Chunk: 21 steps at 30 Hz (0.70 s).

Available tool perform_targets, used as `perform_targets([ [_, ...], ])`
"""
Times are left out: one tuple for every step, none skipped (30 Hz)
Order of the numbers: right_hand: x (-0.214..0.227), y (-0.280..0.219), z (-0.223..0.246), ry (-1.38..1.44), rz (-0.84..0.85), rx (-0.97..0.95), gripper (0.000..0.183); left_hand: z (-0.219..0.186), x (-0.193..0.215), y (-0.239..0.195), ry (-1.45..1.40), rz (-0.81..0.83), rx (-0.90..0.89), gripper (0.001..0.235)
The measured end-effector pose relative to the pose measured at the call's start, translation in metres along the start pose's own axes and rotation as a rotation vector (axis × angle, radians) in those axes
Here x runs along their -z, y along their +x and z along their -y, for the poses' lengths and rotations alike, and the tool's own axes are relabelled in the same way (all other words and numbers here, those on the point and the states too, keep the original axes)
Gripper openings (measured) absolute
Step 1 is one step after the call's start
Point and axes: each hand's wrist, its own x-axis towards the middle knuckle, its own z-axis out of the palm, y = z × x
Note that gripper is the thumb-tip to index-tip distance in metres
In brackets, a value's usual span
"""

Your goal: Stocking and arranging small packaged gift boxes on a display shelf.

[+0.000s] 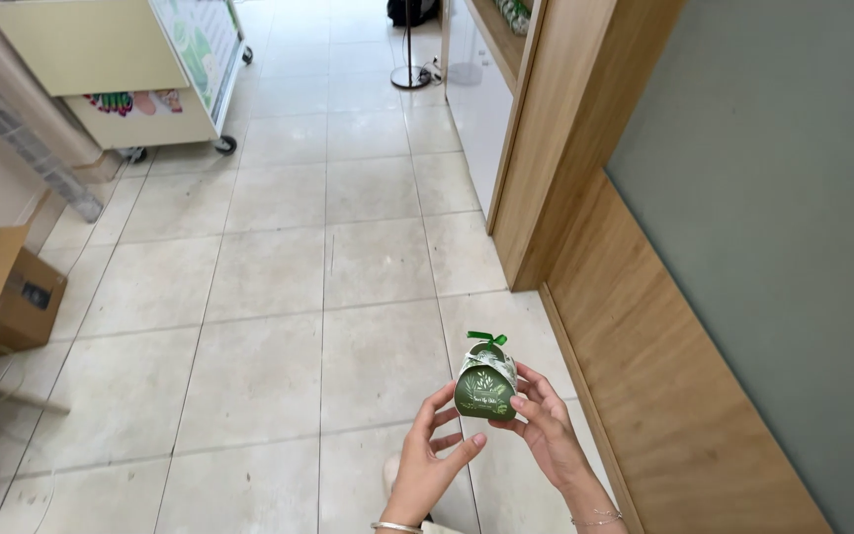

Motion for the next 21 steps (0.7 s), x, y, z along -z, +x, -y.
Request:
perform_targets([
  [-0.005, 0.024, 0.003, -0.001, -0.005, 0.006, 0.078, -0.010, 0.007, 0.024, 0.000, 0.007, -0.002, 0.080],
  [-0.015, 0.053, 0.007, 0.003, -0.011, 0.012, 0.079, -0.024, 0.017, 0.050, 0.063, 0.003, -0.044, 0.081],
  [-0.025, 0.081, 0.010, 0.008, -0.017, 0.018, 0.080, -0.038, 0.028, 0.076, 0.126, -0.001, -0.086, 0.082],
  [-0.036, 0.106, 0.014, 0.010, -0.016, 0.021, 0.080, -0.052, 0.040, 0.098, 0.129, -0.001, -0.089, 0.082],
  [-0.047, 0.132, 0.018, 0.019, -0.015, 0.030, 0.080, -0.066, 0.051, 0.120, 0.184, 0.007, -0.130, 0.084],
  [-0.053, 0.156, 0.022, 0.029, -0.016, 0.034, 0.081, -0.078, 0.059, 0.142, 0.238, 0.016, -0.166, 0.085],
  [-0.059, 0.181, 0.024, 0.033, -0.019, 0.033, 0.081, -0.084, 0.067, 0.164, 0.241, 0.018, -0.164, 0.085],
  [-0.066, 0.204, 0.026, 0.036, -0.012, 0.050, 0.080, -0.091, 0.077, 0.186, 0.241, 0.015, -0.169, 0.085],
  [-0.072, 0.226, 0.028, 0.039, -0.006, 0.066, 0.080, -0.097, 0.086, 0.207, 0.240, 0.011, -0.175, 0.084],
  [-0.076, 0.244, 0.028, 0.042, -0.015, 0.062, 0.080, -0.100, 0.092, 0.226, 0.242, 0.018, -0.167, 0.084],
  [-0.078, 0.261, 0.029, 0.050, -0.017, 0.062, 0.080, -0.102, 0.097, 0.245, 0.232, 0.017, -0.155, 0.082],
  [-0.081, 0.279, 0.030, 0.058, -0.019, 0.067, 0.079, -0.105, 0.103, 0.265, 0.222, 0.016, -0.148, 0.080],
  [-0.083, 0.298, 0.032, 0.061, -0.027, 0.067, 0.079, -0.106, 0.107, 0.284, 0.223, 0.024, -0.144, 0.080],
  [-0.083, 0.316, 0.034, 0.070, -0.032, 0.060, 0.078, -0.105, 0.110, 0.302, 0.216, 0.018, -0.145, 0.078],
  [-0.081, 0.334, 0.035, 0.080, -0.037, 0.054, 0.077, -0.103, 0.112, 0.321, 0.210, 0.012, -0.146, 0.076],
  [-0.076, 0.354, 0.036, 0.082, -0.045, 0.054, 0.077, -0.102, 0.114, 0.342, 0.210, 0.019, -0.141, 0.076],
  [-0.071, 0.374, 0.037, 0.092, -0.059, 0.050, 0.076, -0.101, 0.114, 0.363, 0.182, 0.024, -0.127, 0.071],
  [-0.067, 0.395, 0.038, 0.104, -0.070, 0.048, 0.075, -0.101, 0.116, 0.386, 0.155, 0.026, -0.114, 0.066],
  [-0.062, 0.418, 0.041, 0.106, -0.074, 0.048, 0.075, -0.103, 0.116, 0.409, 0.157, 0.030, -0.112, 0.066],
  [-0.056, 0.444, 0.044, 0.119, -0.082, 0.061, 0.074, -0.105, 0.116, 0.434, 0.167, 0.027, -0.125, 0.064],
  [-0.050, 0.471, 0.048, 0.133, -0.090, 0.073, 0.072, -0.107, 0.114, 0.460, 0.177, 0.024, -0.138, 0.061],
])
